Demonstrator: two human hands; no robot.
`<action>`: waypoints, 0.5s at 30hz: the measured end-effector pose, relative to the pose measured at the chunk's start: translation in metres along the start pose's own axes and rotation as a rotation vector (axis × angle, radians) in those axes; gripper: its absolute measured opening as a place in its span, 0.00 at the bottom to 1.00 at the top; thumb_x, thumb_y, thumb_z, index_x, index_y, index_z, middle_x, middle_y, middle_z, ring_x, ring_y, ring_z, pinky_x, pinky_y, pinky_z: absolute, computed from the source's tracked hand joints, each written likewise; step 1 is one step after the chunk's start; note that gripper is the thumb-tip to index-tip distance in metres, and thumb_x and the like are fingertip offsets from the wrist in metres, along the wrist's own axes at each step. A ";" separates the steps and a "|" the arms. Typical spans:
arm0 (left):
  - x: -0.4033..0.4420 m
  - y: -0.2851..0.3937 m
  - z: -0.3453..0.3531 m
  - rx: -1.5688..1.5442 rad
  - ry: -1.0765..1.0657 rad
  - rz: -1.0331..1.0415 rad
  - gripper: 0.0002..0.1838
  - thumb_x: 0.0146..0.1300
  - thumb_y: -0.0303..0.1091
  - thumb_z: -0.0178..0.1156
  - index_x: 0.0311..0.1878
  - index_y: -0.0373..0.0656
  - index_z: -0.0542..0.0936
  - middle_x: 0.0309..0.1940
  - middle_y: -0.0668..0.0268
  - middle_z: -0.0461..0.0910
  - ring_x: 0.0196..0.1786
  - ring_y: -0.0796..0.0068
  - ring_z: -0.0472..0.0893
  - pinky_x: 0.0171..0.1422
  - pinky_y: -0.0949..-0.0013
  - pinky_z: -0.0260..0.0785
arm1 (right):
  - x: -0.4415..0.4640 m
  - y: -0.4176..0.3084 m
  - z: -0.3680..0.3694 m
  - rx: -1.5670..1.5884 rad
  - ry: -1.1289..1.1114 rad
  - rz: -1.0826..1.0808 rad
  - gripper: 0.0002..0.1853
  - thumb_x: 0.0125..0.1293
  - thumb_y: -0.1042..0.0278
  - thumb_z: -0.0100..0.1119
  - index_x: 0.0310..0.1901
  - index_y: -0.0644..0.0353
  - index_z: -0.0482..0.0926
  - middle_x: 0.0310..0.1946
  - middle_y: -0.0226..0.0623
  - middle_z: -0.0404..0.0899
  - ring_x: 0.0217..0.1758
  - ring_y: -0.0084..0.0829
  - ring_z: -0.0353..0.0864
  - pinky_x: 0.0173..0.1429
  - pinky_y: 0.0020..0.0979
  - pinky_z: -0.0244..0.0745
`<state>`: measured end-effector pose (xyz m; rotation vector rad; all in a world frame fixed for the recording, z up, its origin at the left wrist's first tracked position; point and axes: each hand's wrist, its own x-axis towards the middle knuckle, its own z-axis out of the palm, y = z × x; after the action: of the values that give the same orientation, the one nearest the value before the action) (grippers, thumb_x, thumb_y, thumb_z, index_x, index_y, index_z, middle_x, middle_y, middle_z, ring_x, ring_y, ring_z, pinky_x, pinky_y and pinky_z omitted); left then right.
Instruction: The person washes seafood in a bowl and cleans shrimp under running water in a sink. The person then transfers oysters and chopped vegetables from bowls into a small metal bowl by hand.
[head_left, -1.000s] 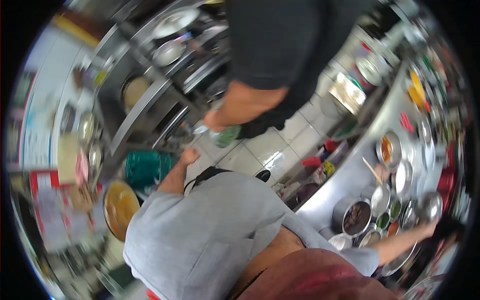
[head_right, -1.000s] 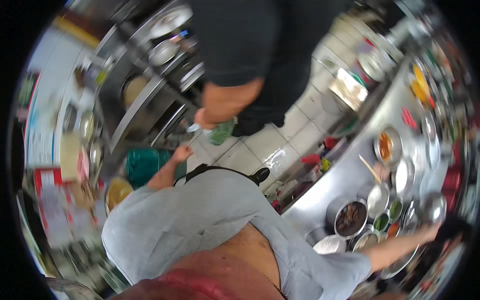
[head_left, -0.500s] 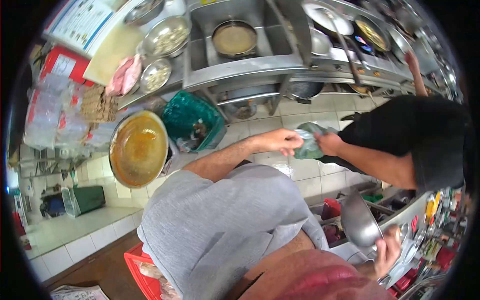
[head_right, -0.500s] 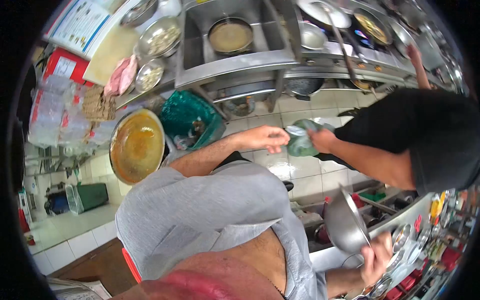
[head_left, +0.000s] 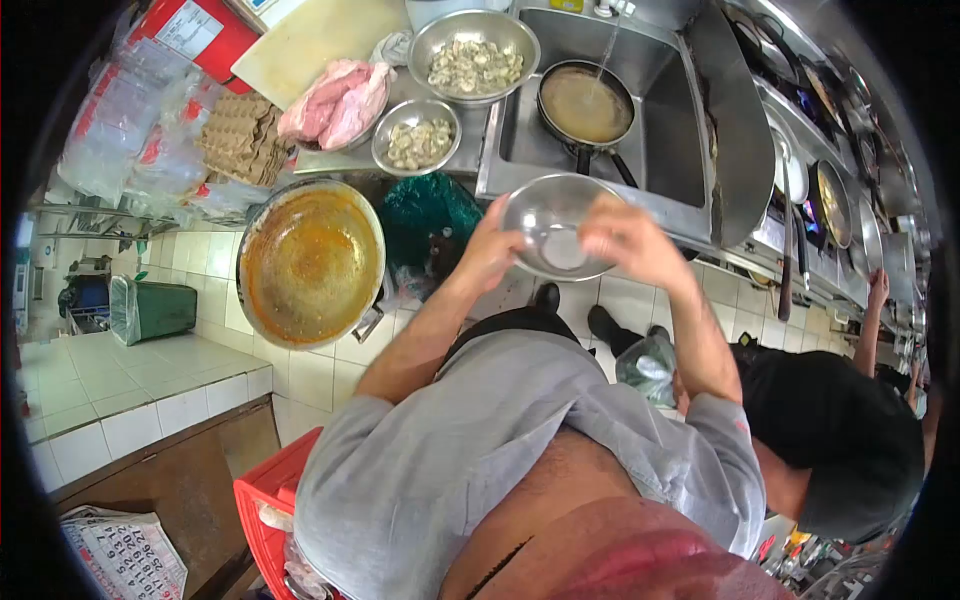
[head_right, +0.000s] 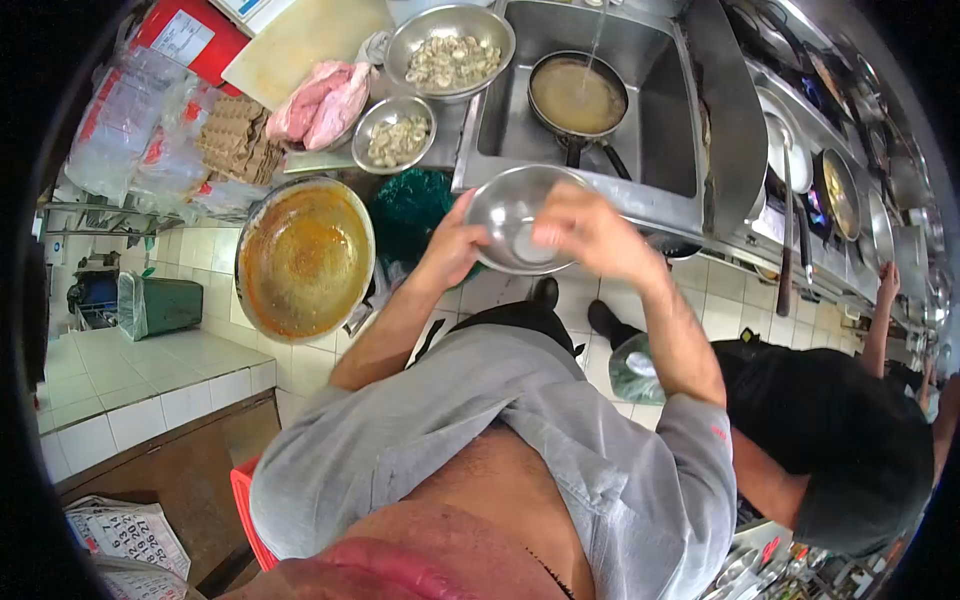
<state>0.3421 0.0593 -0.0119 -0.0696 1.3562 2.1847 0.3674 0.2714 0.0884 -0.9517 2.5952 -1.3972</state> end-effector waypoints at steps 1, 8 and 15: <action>0.000 0.006 -0.005 0.002 0.075 0.057 0.40 0.41 0.17 0.48 0.64 0.42 0.55 0.51 0.59 0.68 0.51 0.69 0.71 0.48 0.71 0.67 | 0.023 0.026 -0.019 0.015 0.097 -0.012 0.13 0.56 0.62 0.59 0.32 0.65 0.76 0.29 0.34 0.72 0.33 0.27 0.70 0.38 0.28 0.67; -0.025 0.051 -0.017 0.012 0.410 0.339 0.40 0.37 0.16 0.48 0.62 0.38 0.59 0.55 0.60 0.66 0.56 0.70 0.68 0.56 0.73 0.64 | 0.204 0.283 -0.173 0.886 0.702 0.381 0.08 0.63 0.74 0.45 0.42 0.67 0.70 0.33 0.40 0.74 0.35 0.35 0.78 0.39 0.32 0.76; -0.062 0.036 -0.027 -0.162 0.900 0.416 0.35 0.40 0.14 0.47 0.59 0.38 0.63 0.48 0.62 0.72 0.48 0.72 0.73 0.51 0.72 0.68 | 0.298 0.444 -0.274 1.521 0.675 0.215 0.07 0.56 0.84 0.52 0.37 0.73 0.69 0.38 0.52 0.73 0.45 0.46 0.74 0.54 0.43 0.72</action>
<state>0.3705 -0.0021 0.0250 -1.0186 1.7470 2.7530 -0.1796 0.4953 -0.0199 0.0759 0.9081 -2.9765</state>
